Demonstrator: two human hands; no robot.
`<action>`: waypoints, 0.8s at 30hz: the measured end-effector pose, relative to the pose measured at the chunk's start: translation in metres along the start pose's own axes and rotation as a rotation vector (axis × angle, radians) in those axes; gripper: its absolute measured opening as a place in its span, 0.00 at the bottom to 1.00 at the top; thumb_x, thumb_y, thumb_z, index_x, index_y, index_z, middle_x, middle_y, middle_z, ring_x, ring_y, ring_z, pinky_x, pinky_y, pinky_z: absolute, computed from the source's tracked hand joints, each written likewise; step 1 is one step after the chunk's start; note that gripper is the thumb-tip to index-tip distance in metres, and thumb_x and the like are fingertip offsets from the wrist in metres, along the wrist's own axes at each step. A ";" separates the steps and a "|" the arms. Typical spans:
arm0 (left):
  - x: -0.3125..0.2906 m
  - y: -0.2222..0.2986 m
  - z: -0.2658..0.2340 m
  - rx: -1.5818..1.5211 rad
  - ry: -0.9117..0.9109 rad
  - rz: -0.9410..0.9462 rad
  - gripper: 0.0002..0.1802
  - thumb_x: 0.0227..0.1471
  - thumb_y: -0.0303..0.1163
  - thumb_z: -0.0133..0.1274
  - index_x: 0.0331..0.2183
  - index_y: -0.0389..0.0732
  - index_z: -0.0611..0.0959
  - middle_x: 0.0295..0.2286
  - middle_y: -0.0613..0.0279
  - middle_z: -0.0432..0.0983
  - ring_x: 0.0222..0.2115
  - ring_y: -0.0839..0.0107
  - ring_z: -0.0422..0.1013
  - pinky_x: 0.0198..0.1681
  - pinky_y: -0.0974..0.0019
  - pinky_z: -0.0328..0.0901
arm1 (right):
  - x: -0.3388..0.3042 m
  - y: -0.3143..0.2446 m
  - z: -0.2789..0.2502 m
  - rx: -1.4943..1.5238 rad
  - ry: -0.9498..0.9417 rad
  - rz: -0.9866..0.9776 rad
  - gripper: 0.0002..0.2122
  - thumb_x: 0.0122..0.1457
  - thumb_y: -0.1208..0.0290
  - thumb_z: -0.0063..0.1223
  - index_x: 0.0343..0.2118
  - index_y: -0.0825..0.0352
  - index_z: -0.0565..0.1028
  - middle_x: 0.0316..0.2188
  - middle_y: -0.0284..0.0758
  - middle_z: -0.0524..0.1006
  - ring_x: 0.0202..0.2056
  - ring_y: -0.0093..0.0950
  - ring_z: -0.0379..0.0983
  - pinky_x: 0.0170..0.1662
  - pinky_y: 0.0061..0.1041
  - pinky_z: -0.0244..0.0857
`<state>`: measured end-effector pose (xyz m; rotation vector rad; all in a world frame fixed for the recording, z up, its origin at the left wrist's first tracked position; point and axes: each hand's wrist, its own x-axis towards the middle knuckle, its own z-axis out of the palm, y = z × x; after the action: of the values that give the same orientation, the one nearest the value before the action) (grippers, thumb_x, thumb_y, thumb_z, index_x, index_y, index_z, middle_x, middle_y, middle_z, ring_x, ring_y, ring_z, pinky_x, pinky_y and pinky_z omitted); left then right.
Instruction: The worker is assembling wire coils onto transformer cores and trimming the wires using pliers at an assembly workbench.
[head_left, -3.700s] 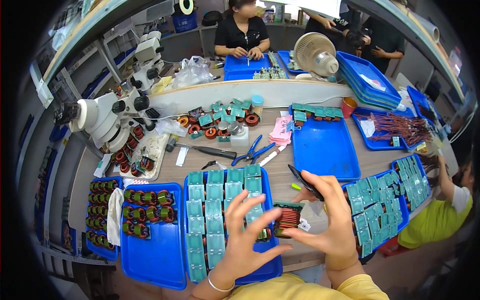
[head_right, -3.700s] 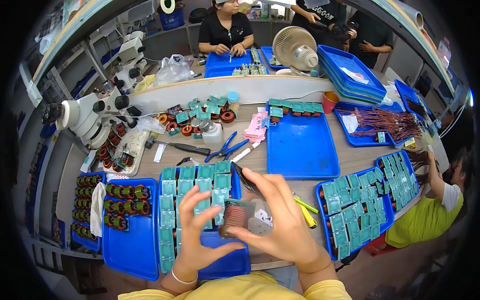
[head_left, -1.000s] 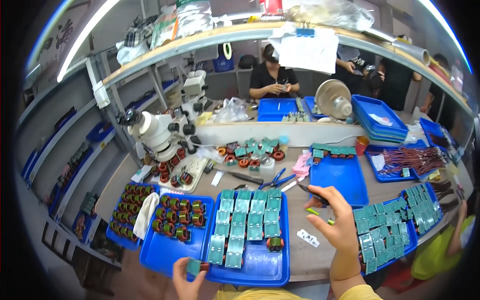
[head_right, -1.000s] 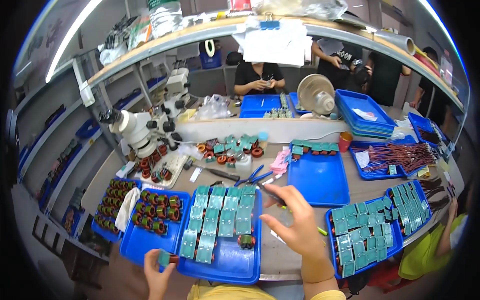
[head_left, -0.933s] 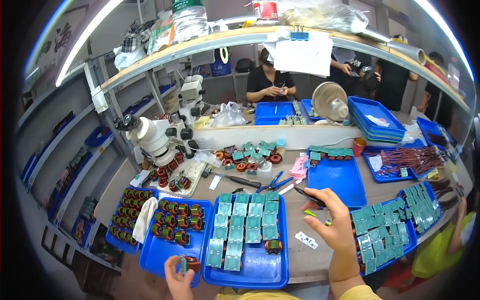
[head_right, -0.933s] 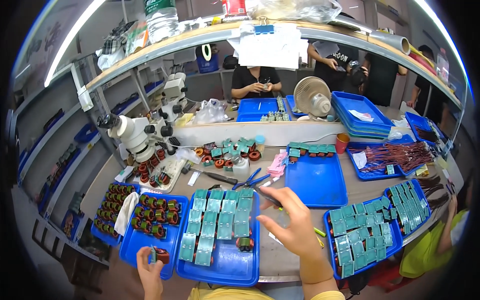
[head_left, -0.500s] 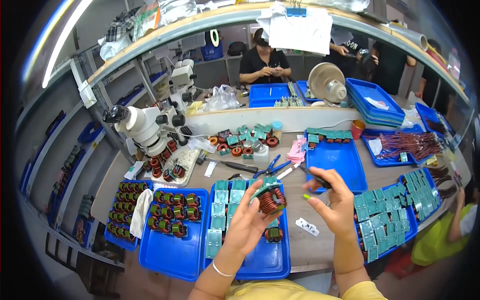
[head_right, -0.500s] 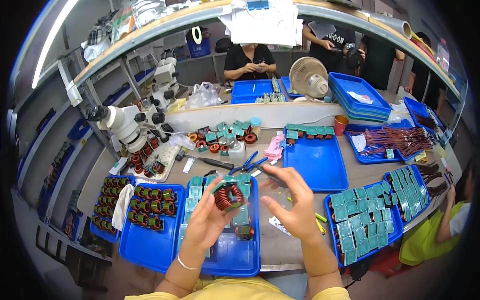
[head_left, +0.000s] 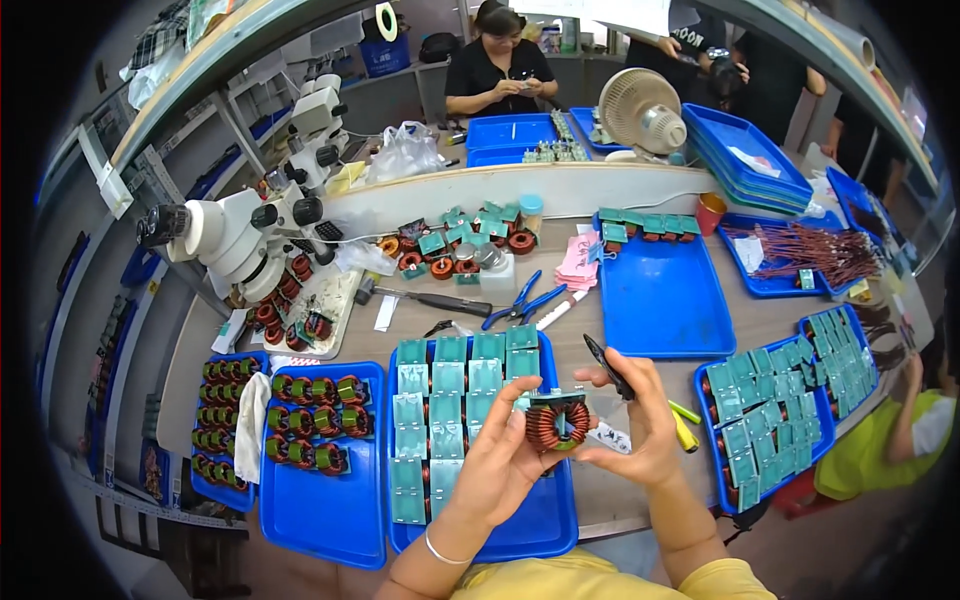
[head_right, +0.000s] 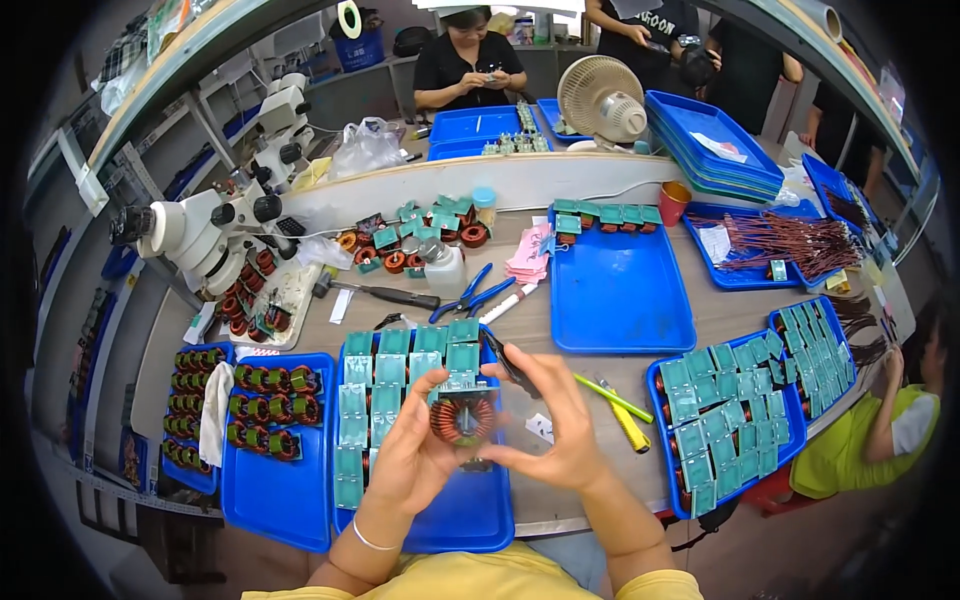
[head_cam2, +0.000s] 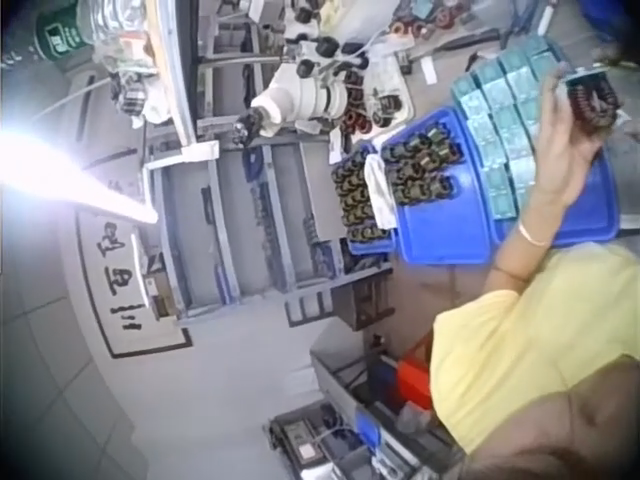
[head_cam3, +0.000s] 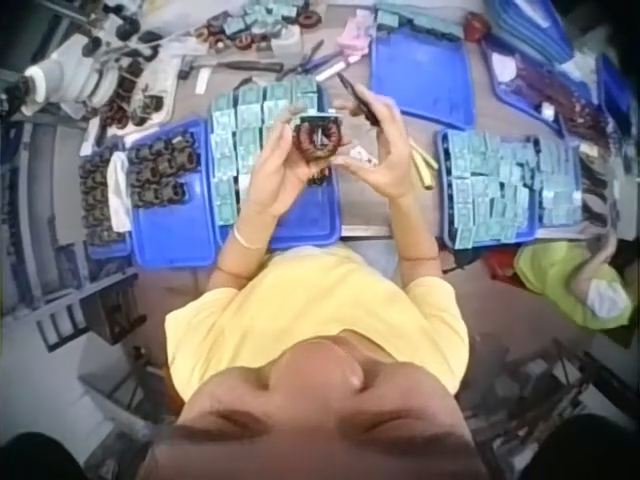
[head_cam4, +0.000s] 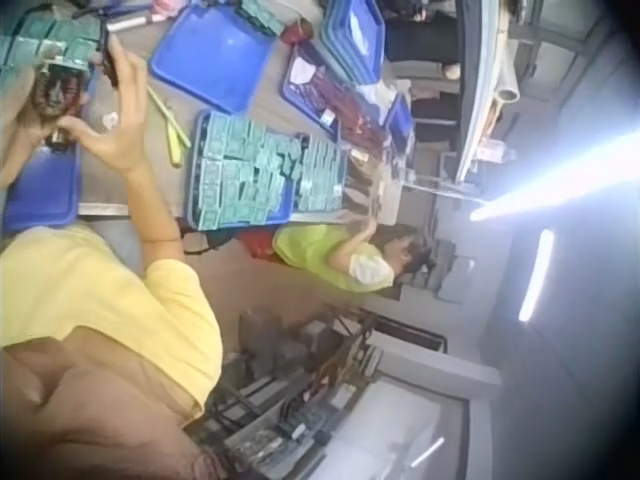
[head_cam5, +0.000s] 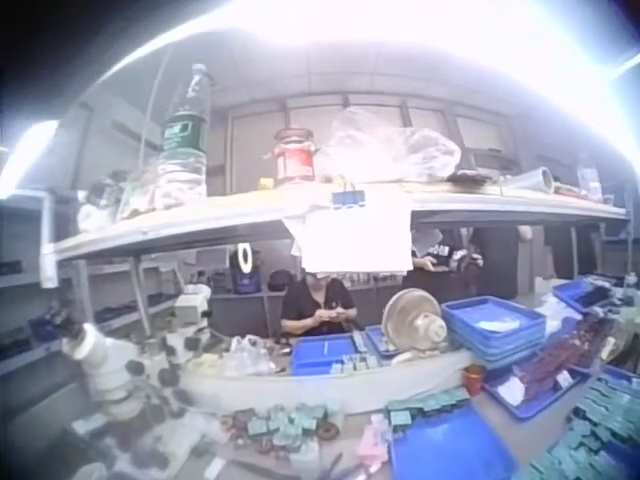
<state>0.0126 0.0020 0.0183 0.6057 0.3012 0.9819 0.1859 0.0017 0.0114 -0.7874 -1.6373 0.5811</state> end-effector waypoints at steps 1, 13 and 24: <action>-0.001 0.000 0.000 0.001 0.047 -0.008 0.21 0.59 0.36 0.36 0.53 0.45 0.56 0.43 0.51 0.67 0.45 0.60 0.67 0.46 0.59 0.64 | -0.001 0.002 -0.001 -0.041 -0.031 -0.019 0.46 0.31 0.67 0.71 0.55 0.75 0.56 0.42 0.40 0.64 0.46 0.36 0.67 0.48 0.29 0.58; -0.011 0.002 -0.007 0.455 -0.005 0.245 0.28 0.43 0.25 0.58 0.47 0.35 0.68 0.45 0.59 0.59 0.47 0.69 0.60 0.46 0.66 0.64 | -0.012 0.000 0.012 -0.063 -0.012 -0.083 0.44 0.31 0.75 0.70 0.55 0.73 0.57 0.45 0.43 0.64 0.45 0.36 0.67 0.47 0.30 0.62; -0.014 0.014 -0.002 0.810 0.066 0.187 0.39 0.30 0.31 0.68 0.47 0.33 0.70 0.41 0.61 0.61 0.45 0.70 0.62 0.47 0.67 0.63 | -0.014 0.004 0.018 0.199 -0.011 0.006 0.45 0.33 0.75 0.70 0.55 0.76 0.53 0.46 0.41 0.59 0.44 0.40 0.69 0.48 0.35 0.64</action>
<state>-0.0057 -0.0038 0.0246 1.3560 0.7250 1.0470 0.1703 -0.0056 -0.0040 -0.6436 -1.5598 0.7415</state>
